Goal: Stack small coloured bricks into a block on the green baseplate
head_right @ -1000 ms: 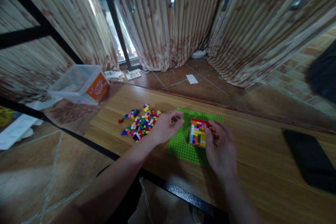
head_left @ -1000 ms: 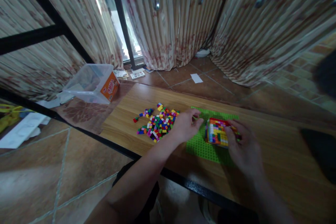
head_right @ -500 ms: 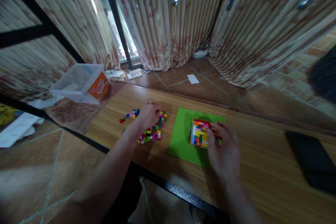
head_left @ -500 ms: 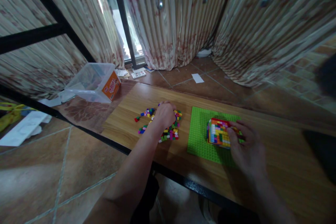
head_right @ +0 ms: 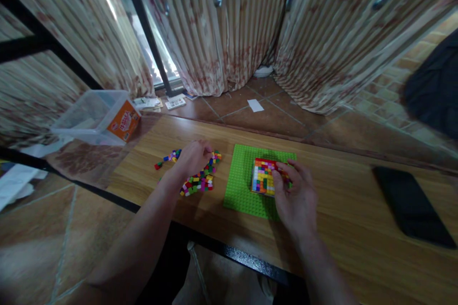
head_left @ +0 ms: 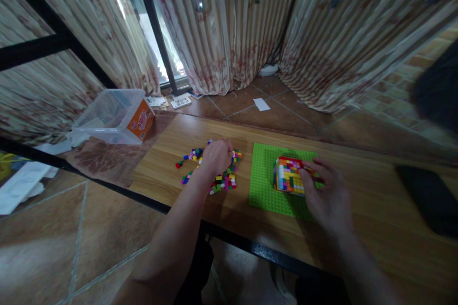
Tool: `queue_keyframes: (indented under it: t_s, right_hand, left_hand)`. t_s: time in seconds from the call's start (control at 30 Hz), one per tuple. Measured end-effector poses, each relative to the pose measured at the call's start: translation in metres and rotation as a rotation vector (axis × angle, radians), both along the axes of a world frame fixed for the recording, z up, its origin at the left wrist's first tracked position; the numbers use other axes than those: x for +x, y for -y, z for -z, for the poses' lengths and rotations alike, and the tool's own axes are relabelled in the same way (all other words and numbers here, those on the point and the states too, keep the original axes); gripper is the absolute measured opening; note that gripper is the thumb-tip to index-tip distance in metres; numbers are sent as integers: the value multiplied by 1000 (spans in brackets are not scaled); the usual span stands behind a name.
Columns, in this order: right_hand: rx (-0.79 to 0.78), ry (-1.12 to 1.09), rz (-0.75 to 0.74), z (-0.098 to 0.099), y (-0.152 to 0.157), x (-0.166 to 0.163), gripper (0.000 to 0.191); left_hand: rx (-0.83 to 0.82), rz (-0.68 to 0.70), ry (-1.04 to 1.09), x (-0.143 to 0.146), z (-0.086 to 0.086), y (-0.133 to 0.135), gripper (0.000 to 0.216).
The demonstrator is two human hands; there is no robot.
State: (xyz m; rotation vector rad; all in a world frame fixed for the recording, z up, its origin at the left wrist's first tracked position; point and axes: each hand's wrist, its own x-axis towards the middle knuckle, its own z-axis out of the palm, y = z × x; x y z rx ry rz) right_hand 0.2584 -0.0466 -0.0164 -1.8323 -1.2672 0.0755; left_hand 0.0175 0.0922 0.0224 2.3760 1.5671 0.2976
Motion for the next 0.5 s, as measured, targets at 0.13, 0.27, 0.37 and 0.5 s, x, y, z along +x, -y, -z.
queue_keyframes:
  t_s: [0.13,0.27,0.37,0.5]
  right_hand:
    - [37,-1,-6,-1,-1,0,36]
    - [84,34,2,-4,-1,-2,33]
    - [173,99,-4,-10,0,-10,26]
    - [198,128,-122,-18,5,-29,22]
  left_hand:
    - [-46,-24,61,-1,1,-2,15]
    - [-136,-5,364,-3,5,-9,8]
    - [-321,67,758,1,4,-6,11]
    - [-598,183,1137,23,2,19,25]
